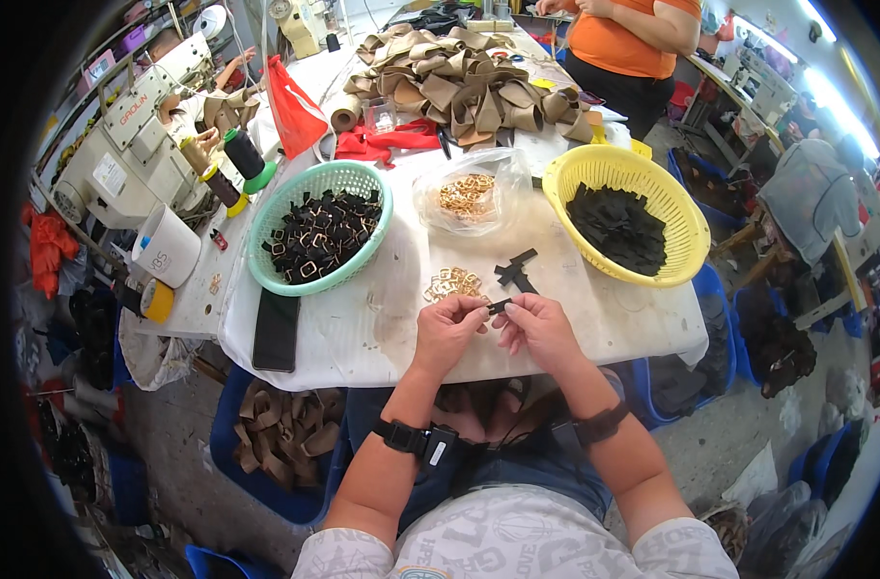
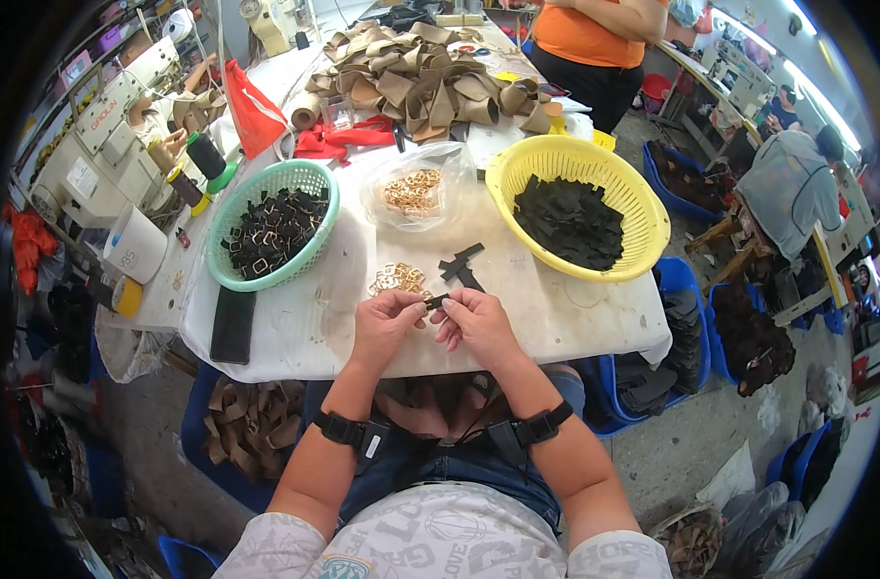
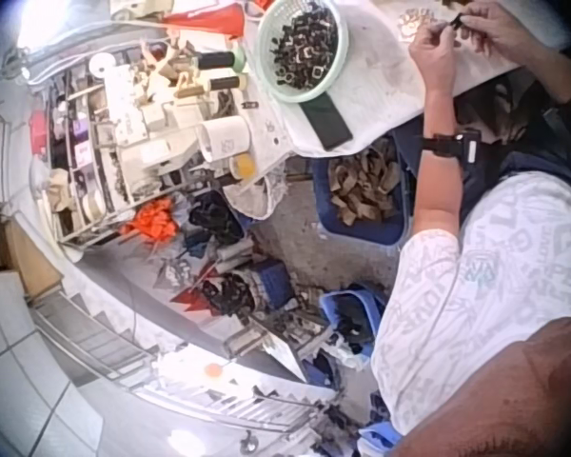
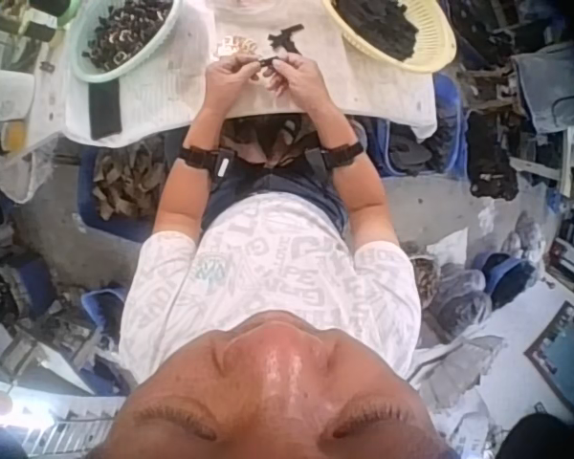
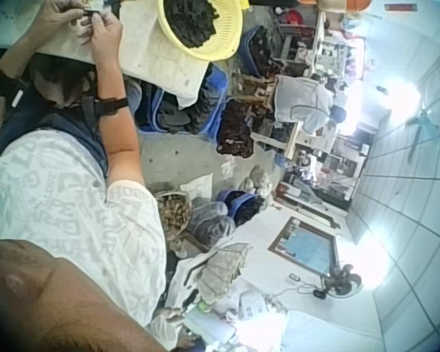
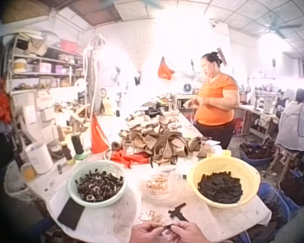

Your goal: Assembling small buckles and straps for shoes at a manufacturing workstation.

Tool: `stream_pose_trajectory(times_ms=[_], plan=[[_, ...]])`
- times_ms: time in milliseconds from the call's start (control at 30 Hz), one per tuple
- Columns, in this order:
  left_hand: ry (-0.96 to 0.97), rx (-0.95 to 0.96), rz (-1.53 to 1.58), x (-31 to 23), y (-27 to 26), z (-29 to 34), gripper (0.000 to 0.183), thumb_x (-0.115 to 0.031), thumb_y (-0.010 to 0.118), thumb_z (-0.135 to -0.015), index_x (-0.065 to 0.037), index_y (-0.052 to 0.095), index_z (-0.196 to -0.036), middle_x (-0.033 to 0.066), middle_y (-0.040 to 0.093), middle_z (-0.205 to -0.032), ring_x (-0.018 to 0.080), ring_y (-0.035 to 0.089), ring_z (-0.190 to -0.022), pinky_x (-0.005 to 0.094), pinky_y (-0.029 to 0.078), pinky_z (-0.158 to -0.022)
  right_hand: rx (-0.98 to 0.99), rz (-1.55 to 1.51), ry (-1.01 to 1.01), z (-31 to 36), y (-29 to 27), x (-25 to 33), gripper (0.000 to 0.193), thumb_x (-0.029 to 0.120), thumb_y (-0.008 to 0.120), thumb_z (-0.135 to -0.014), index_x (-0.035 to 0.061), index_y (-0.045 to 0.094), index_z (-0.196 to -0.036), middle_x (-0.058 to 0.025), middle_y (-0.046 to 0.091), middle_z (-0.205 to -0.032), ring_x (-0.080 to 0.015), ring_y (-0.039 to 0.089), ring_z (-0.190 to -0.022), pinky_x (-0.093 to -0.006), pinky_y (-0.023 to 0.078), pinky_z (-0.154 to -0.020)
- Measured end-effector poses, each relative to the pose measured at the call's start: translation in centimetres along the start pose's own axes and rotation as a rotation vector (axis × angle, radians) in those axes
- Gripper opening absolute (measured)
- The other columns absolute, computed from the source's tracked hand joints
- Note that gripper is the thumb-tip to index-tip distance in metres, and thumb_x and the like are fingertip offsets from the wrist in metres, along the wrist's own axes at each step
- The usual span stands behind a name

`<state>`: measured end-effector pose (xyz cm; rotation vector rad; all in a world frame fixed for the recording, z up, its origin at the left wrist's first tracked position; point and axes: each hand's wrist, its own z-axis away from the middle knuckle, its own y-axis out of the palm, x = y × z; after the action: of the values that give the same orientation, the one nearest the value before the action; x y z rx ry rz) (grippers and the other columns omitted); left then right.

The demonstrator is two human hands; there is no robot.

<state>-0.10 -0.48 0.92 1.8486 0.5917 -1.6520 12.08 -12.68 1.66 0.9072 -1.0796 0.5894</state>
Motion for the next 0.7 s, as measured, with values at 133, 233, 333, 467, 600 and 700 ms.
stream_pose_trajectory(times_ms=[133,233,333,467,600,700], plan=[[0.005,0.002,-0.014,0.13,0.02,-0.04,0.010,-0.003,0.067,-0.083,0.004,0.068,-0.091,0.0050,0.067,-0.074,0.0082,0.063,-0.064,0.0202,0.050,-0.059,-0.001,-0.015,-0.010,-0.03,-0.06,-0.02,0.015,0.011,0.049,-0.096,-0.0026,0.057,-0.096,-0.0112,0.066,-0.083,-0.0142,0.064,-0.059,-0.0234,0.050,-0.047],[0.007,0.001,-0.019,0.24,-0.01,-0.06,0.011,-0.004,0.067,-0.083,0.003,0.068,-0.091,0.0049,0.067,-0.074,0.0084,0.063,-0.064,0.0205,0.051,-0.060,-0.003,-0.027,-0.015,-0.02,-0.06,-0.09,0.015,0.011,0.049,-0.096,-0.0021,0.057,-0.094,-0.0109,0.066,-0.082,-0.0142,0.064,-0.059,-0.0233,0.050,-0.046],[0.008,0.001,-0.023,0.21,0.00,-0.04,0.011,-0.004,0.067,-0.083,0.003,0.068,-0.091,0.0047,0.067,-0.074,0.0086,0.063,-0.065,0.0206,0.051,-0.060,-0.003,-0.025,-0.025,-0.05,-0.16,-0.21,0.015,0.011,0.049,-0.096,-0.0016,0.057,-0.093,-0.0107,0.066,-0.082,-0.0140,0.064,-0.059,-0.0232,0.050,-0.046],[0.008,-0.006,-0.026,0.10,0.03,0.00,0.011,-0.004,0.067,-0.083,0.003,0.068,-0.091,0.0046,0.067,-0.074,0.0085,0.063,-0.065,0.0207,0.051,-0.061,0.002,-0.026,-0.026,0.04,-0.10,-0.13,0.015,0.011,0.049,-0.096,-0.0013,0.057,-0.093,-0.0105,0.066,-0.082,-0.0135,0.064,-0.059,-0.0228,0.050,-0.046],[0.012,-0.013,-0.026,-0.03,0.05,0.04,0.010,-0.003,0.066,-0.083,0.004,0.068,-0.091,0.0045,0.067,-0.074,0.0085,0.063,-0.065,0.0209,0.051,-0.061,0.013,-0.031,-0.037,0.15,-0.06,-0.10,0.013,0.010,0.052,-0.095,-0.0017,0.057,-0.094,-0.0105,0.066,-0.084,-0.0124,0.063,-0.059,-0.0220,0.050,-0.046],[0.005,-0.013,-0.040,0.05,-0.08,0.02,0.010,-0.002,0.066,-0.083,0.004,0.068,-0.090,0.0049,0.067,-0.074,0.0086,0.063,-0.065,0.0209,0.051,-0.061,0.017,0.080,-0.057,0.19,0.35,0.00,0.011,0.009,0.056,-0.092,-0.0015,0.059,-0.092,-0.0103,0.067,-0.083,-0.0122,0.063,-0.059,-0.0218,0.049,-0.048]])
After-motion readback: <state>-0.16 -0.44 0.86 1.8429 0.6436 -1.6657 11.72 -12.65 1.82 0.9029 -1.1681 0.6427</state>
